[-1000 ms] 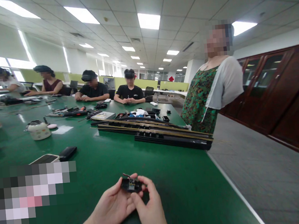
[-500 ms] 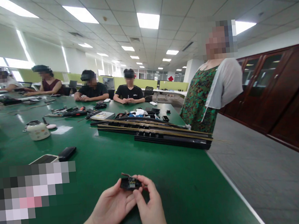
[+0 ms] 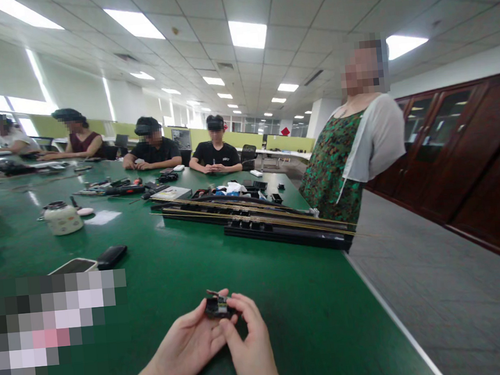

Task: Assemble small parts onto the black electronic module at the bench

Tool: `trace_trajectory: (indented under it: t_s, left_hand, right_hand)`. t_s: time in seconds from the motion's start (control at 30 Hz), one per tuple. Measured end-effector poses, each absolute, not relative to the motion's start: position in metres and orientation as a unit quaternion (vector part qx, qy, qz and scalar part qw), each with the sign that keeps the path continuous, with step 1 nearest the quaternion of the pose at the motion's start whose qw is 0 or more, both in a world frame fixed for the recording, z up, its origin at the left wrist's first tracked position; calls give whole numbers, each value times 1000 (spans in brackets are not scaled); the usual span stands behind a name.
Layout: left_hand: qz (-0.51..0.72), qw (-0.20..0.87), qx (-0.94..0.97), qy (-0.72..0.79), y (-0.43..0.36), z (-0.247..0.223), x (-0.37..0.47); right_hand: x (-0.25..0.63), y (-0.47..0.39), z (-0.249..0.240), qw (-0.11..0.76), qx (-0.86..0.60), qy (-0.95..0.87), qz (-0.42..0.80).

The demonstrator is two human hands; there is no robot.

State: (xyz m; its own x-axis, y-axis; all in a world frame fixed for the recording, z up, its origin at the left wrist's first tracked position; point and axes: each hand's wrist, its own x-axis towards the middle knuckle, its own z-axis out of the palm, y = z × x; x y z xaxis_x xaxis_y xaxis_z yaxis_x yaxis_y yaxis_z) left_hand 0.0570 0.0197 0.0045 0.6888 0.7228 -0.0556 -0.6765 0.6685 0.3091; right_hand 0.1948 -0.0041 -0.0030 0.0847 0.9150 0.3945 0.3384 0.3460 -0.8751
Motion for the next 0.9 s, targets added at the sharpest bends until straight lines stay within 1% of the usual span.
trace_trajectory:
  t_s: [0.27, 0.53, 0.77, 0.9]
  left_hand:
    - [385, 906, 141, 107, 17, 7, 58]
    - [396, 900, 139, 115, 18, 6, 59]
    - [392, 902, 144, 112, 17, 7, 59]
    - [392, 903, 141, 107, 18, 6, 59]
  right_hand:
    - [196, -3, -5, 549, -502, -617, 255]
    - [196, -5, -1, 525, -521, -626, 250]
    - [195, -6, 1, 543, -510, -622, 240]
    - [195, -6, 2, 535, -512, -622, 254]
